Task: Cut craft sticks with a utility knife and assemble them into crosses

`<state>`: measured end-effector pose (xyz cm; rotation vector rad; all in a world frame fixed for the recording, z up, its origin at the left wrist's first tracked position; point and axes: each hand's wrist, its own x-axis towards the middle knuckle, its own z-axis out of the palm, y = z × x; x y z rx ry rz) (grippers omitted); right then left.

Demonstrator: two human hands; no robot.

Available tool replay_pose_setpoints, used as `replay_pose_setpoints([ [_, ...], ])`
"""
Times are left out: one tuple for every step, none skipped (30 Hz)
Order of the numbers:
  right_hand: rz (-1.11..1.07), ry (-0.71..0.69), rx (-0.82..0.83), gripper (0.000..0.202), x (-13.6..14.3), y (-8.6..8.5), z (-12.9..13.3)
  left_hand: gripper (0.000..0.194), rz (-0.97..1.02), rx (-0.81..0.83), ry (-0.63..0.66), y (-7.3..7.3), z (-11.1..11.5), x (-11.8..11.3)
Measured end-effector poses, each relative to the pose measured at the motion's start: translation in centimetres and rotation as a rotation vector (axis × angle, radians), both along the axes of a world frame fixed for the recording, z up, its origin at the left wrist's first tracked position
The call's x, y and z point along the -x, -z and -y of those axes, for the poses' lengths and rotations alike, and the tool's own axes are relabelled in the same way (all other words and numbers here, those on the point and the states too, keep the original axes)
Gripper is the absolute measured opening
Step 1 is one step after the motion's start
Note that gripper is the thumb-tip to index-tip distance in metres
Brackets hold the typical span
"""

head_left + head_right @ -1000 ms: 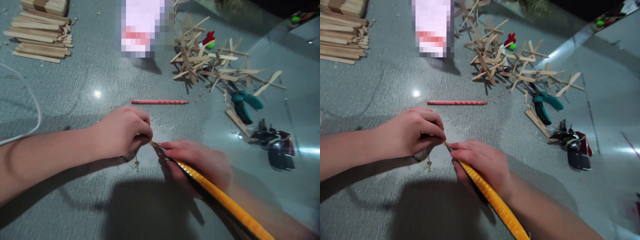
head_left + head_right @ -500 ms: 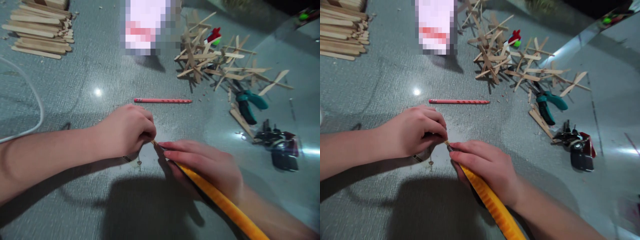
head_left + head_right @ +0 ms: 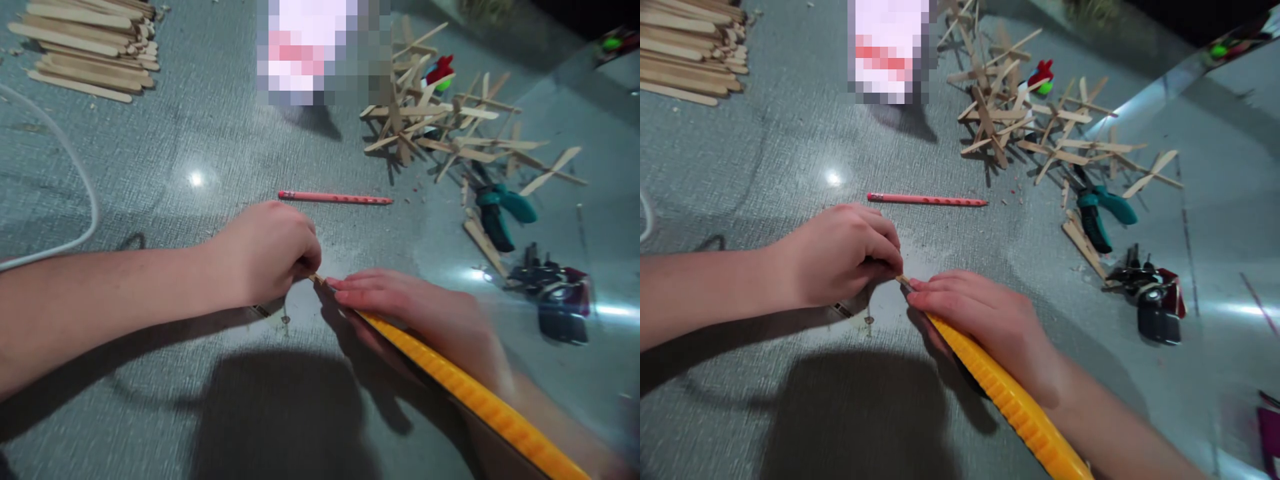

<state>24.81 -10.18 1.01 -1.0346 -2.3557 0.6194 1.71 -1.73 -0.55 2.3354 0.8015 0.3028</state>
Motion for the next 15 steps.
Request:
replay_pose_setpoints([
  [0.004, 0.001, 0.001, 0.019, 0.0, 0.0, 0.0, 0.021, -0.007, 0.004, 0.000, 0.0, 0.0, 0.0],
  [0.004, -0.001, -0.001, 0.019, 0.1, 0.0, -0.1, 0.021, -0.005, 0.004, 0.000, 0.0, 0.0, 0.0],
  [0.004, -0.001, 0.002, 0.019, 0.1, 0.0, -0.1, 0.021, 0.001, 0.001, 0.003, 0.0, -0.1, 0.0],
  [0.000, -0.003, 0.008, 0.018, 0.2, 0.0, -0.1, 0.021, 0.010, -0.006, 0.005, 0.0, -0.1, 0.1],
  [-0.008, -0.003, 0.015, 0.017, 0.2, 0.0, -0.2, 0.021, 0.020, -0.012, 0.007, 0.0, -0.1, 0.1],
  [-0.019, 0.001, 0.015, 0.017, 0.2, 0.1, -0.2, 0.021, 0.030, -0.017, 0.010, 0.1, -0.1, 0.2],
  [-0.029, 0.002, 0.012, 0.017, 0.2, 0.3, -0.2, 0.020, 0.040, -0.022, 0.013, 0.2, -0.1, 0.2],
  [-0.040, -0.004, 0.002, 0.018, 0.1, 0.5, -0.3, 0.020, 0.053, -0.027, 0.017, 0.3, -0.1, 0.3],
  [-0.049, -0.017, -0.014, 0.019, 0.0, 0.8, -0.3, 0.019, 0.068, -0.032, 0.023, 0.4, -0.1, 0.4],
  [-0.055, -0.026, -0.032, 0.021, -0.2, 1.0, -0.3, 0.017, 0.088, -0.036, 0.028, 0.6, -0.1, 0.4],
  [-0.058, -0.028, -0.052, 0.023, -0.3, 1.3, -0.3, 0.016, 0.109, -0.040, 0.034, 0.7, -0.1, 0.5],
  [-0.056, -0.031, -0.069, 0.024, -0.5, 1.5, -0.2, 0.016, 0.132, -0.045, 0.039, 0.8, -0.1, 0.6],
  [-0.050, -0.029, -0.084, 0.025, -0.7, 1.6, -0.2, 0.016, 0.152, -0.048, 0.045, 0.8, -0.1, 0.6],
  [-0.035, -0.028, -0.096, 0.024, -0.8, 1.6, -0.1, 0.017, 0.169, -0.051, 0.048, 0.9, -0.1, 0.7],
  [-0.017, -0.031, -0.108, 0.022, -1.0, 1.6, 0.0, 0.018, 0.182, -0.054, 0.048, 0.9, -0.1, 0.7],
])
